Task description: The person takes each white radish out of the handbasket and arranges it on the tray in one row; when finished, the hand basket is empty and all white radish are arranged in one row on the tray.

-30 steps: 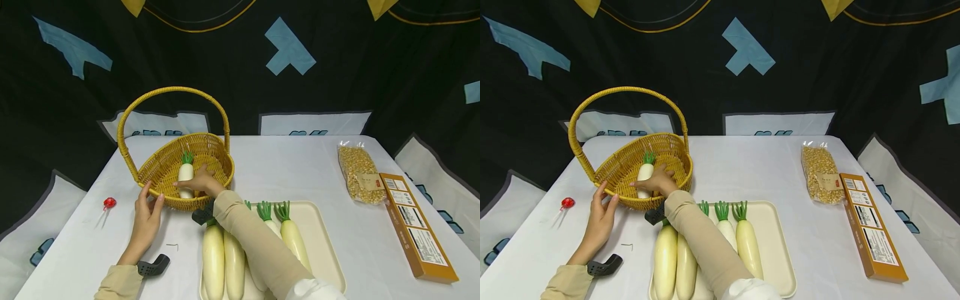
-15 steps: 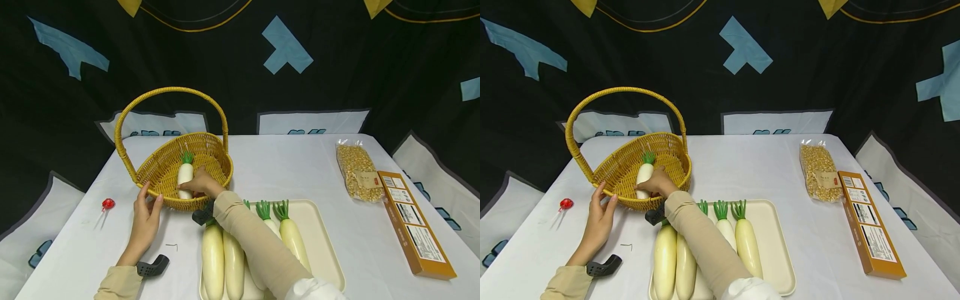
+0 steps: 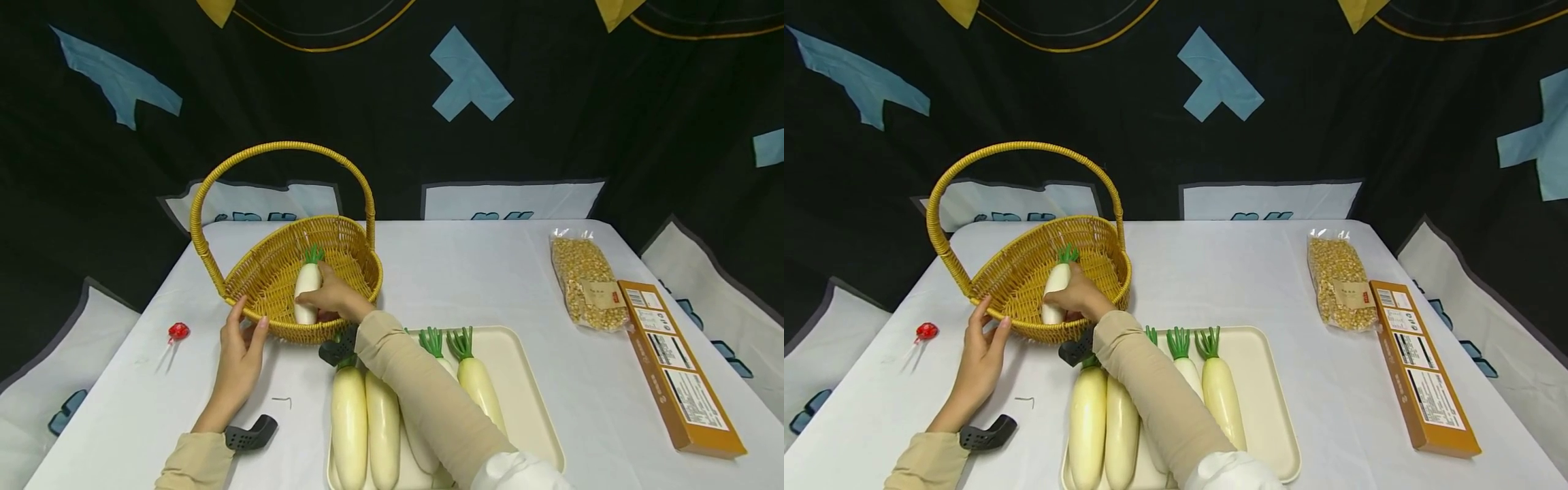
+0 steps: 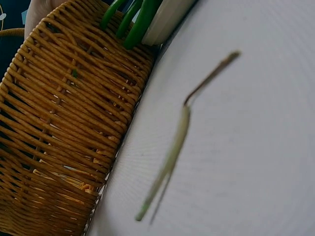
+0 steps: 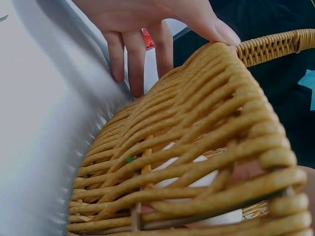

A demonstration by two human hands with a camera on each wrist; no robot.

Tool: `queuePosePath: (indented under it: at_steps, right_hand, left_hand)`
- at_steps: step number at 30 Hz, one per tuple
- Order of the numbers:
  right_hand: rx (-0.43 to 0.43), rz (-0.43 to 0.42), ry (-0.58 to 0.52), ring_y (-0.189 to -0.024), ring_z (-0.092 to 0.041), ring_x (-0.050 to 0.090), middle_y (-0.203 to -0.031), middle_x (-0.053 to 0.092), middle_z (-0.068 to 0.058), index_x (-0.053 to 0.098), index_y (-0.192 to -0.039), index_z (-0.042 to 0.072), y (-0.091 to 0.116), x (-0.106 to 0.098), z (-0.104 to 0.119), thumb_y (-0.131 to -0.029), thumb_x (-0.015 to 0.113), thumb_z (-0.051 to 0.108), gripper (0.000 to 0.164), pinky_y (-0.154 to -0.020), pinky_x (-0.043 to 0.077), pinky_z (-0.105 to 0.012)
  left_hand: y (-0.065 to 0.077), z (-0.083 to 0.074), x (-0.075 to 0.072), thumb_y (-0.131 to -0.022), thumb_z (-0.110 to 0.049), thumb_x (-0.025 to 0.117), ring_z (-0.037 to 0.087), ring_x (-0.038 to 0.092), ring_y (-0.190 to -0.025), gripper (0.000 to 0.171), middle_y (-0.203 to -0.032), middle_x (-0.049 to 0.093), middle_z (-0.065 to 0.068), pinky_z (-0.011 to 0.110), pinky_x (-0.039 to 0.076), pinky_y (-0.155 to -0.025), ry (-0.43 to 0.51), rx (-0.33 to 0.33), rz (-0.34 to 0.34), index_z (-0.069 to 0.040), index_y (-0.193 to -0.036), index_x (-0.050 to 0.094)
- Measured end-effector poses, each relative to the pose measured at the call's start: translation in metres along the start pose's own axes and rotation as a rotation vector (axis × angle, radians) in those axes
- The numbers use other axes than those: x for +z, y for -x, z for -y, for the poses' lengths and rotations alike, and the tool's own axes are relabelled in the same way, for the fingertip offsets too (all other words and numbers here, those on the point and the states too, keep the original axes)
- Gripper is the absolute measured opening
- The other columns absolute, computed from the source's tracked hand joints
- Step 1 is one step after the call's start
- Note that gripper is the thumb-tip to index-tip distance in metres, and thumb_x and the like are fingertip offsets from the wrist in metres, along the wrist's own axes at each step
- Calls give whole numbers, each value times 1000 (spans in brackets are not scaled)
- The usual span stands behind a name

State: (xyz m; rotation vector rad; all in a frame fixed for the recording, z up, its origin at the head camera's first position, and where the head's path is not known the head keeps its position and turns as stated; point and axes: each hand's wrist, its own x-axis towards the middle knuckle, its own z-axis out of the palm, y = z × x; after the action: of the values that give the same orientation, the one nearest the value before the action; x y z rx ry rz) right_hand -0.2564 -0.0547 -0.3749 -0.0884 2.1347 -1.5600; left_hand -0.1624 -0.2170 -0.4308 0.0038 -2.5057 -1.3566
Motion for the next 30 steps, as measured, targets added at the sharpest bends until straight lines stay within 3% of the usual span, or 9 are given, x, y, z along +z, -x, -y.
queuePosePath:
  at_steps: [2,3,6,9,17,22,30]
  right_hand:
    - [-13,11,-17,-72,-27,62,-123,44,-22,10,-146,26,0,0,0,-82,64,14,85,-61,57,-37]
    - [-21,16,-22,-71,-27,62,-123,43,-22,10,-146,28,0,0,0,-83,63,13,83,-59,56,-36]
    - [-37,24,-48,-64,-24,59,-127,40,-23,11,-146,31,0,-1,0,-87,58,13,78,-52,54,-32]
    - [-49,14,-65,-57,-23,57,-131,38,-23,14,-145,33,2,-2,0,-90,53,15,69,-47,51,-30]
    - [-55,4,-94,-55,-20,57,-133,39,-21,23,-144,27,2,-4,-1,-92,50,20,59,-55,56,-39]
    - [-76,26,-93,-53,-19,56,-133,39,-21,24,-144,28,0,-4,-2,-91,51,20,59,-48,53,-32]
    - [-235,9,5,-66,-21,61,-131,43,-21,32,-141,27,4,-1,-1,-89,57,16,59,-53,57,-38]
  left_hand:
    - [0,-1,-1,-97,-28,40,44,44,-118,59,-136,24,26,-8,27,-82,-4,0,-1,-20,-146,9]
    - [1,-1,-1,-97,-28,39,44,44,-118,59,-136,24,26,-5,32,-85,-5,2,-3,-20,-146,9]
    - [1,-1,-2,-97,-29,39,43,44,-119,59,-135,25,26,16,43,-95,-19,-1,-5,-21,-146,9]
    - [1,-1,-2,-97,-30,39,42,44,-119,58,-134,25,25,41,41,-97,-25,-2,-5,-20,-146,9]
    - [3,-2,-3,-97,-29,38,43,43,-120,59,-136,23,26,46,39,-98,-12,-1,0,-20,-146,8]
    - [2,-3,-3,-97,-29,38,44,42,-120,59,-136,23,26,48,39,-98,-9,-3,2,-20,-146,7]
    - [1,0,-2,-97,-31,38,43,43,-120,59,-137,23,26,49,39,-98,-8,-13,2,-20,-146,8]
